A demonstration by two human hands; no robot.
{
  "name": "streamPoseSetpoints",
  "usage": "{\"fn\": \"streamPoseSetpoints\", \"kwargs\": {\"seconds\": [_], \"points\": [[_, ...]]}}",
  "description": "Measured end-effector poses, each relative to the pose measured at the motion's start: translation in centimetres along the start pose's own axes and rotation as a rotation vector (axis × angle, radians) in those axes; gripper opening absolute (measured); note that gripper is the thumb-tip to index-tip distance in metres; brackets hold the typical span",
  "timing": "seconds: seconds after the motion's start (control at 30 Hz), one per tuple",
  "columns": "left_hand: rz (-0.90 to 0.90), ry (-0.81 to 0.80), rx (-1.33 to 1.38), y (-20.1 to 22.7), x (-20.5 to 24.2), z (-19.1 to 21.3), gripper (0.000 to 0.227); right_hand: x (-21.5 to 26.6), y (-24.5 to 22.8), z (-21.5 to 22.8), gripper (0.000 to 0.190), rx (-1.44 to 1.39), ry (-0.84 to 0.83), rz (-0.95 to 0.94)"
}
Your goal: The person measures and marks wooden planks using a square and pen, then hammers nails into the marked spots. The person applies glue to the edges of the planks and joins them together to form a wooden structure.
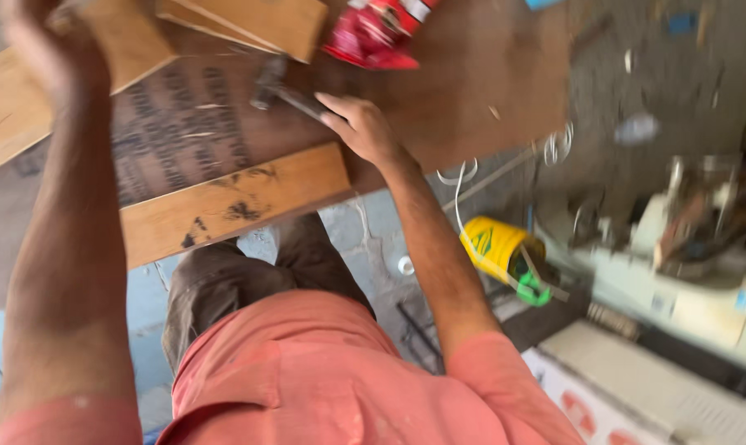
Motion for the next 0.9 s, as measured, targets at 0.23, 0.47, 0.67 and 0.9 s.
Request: {"fn": "streamPoseSetpoints", "kwargs": {"seconds": [0.23, 0.47, 0.67, 0.9], "points": [[-0.075, -0.183, -0.447, 11.7, 7.2, 3.0, 0.042, 3.8, 2.1, 3.2, 0.025, 0.193, 0.250, 0.045], [-0.048, -0.181, -0.585, 17.0, 14.0, 5.7, 0.037, 3.3, 3.9, 13.6, 0.006, 0.234, 0.536, 0.011], [-0.034, -0.139, -0.601, 22.3, 16.7, -0.8, 0.028, -11.5, 2.2, 11.0, 0.005, 0.623, 0.273, 0.545], [0.009, -0.099, -0.476, 30.5, 15.7, -3.2, 0.031, -19.3, 7.1, 1.0, 0.009, 1.160, -0.180, 0.864]]}}
Point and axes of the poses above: each hand's wrist, its own x-axis away from the middle knuckle, its own z-axis out of the back of the hand, y = z × x, the point moved 9 cm from there along -x, towards the middle knuckle, and after that the axes turned 3 degrees about -z, right-handed, at the moved point
